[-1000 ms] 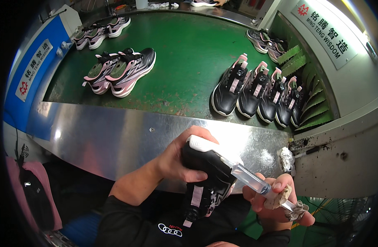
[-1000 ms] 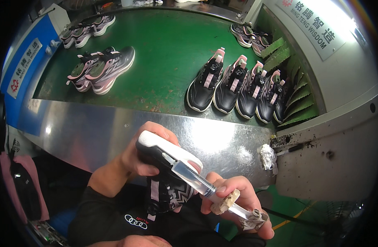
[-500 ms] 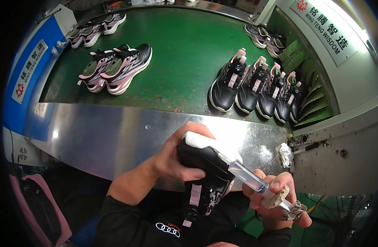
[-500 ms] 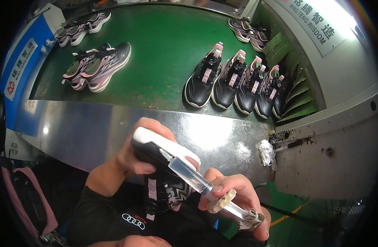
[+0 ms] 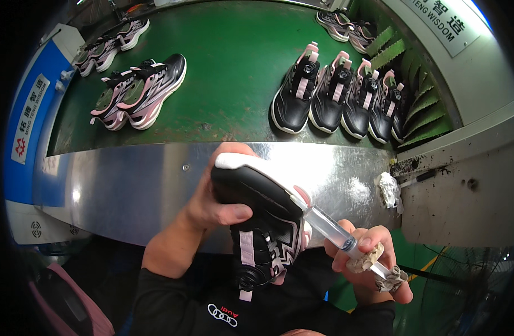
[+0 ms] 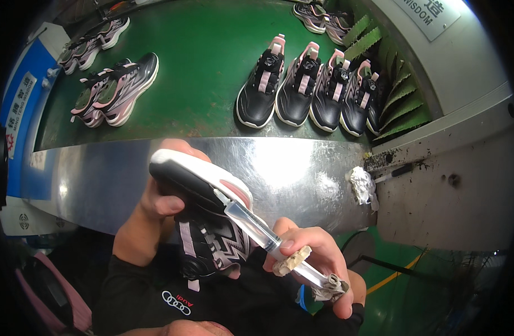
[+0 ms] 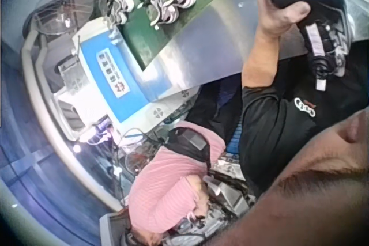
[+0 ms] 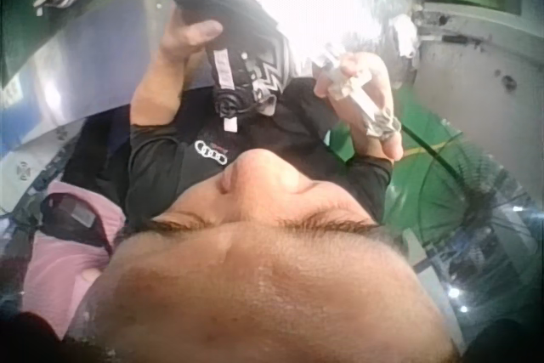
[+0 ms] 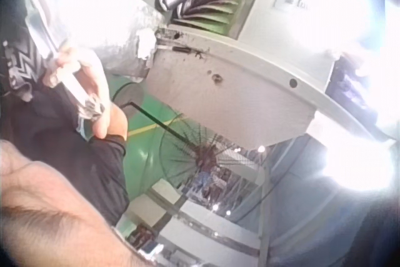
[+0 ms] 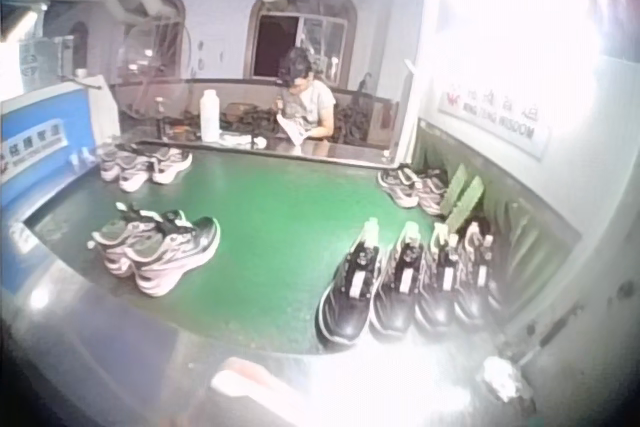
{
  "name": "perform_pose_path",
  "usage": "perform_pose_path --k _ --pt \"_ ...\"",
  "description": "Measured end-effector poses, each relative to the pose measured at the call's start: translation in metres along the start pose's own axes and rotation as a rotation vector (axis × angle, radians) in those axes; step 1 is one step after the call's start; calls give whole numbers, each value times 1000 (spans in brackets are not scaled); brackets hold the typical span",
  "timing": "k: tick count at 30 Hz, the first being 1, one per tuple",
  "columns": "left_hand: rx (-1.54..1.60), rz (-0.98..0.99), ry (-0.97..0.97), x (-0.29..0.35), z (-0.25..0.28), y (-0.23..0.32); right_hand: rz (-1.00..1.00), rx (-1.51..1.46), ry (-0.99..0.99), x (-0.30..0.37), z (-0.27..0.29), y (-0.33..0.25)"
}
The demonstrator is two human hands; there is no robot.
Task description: The person applies adhesive along the soles and seams of shoes using a syringe dispenser, rotating each shoe by hand and placing completed shoes onto a conveyor belt.
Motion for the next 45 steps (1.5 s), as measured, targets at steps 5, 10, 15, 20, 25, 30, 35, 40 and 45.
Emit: perform_pose_path --k 5,10,15,20,25,30,35,40,45 --pt "144 70 25 -2 3 -8 80 -98 -102 8 3 2" --pt "238 189 86 -1 4 -14 69 -123 -68 16 13 11" --pt "143 208 100 -11 -2 -16 69 -129 -78 22 20 19" --pt "208 231 143 -11 3 -18 58 -130 -45 27 25 26" --pt "222 247 177 -12 7 -23 69 -131 -52 30 27 30" --pt "216 259 238 -11 11 -30 20 -147 -43 36 29 37" --pt "422 308 245 -1 25 -33 20 -168 -21 42 31 40" --pt "505 281 242 2 33 -40 -9 -163 -51 49 32 43" --pt "479 308 241 2 41 -43 -5 -171 -43 58 32 46"
Point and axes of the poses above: each hand's wrist, its own x-axis away from the middle knuckle, its own z-axis out of the back of the hand, y = z × x, the point moved 9 cm from there along -x, towards the middle knuckle, and after that the axes turned 2 degrees about -z, right-handed, at the moved point
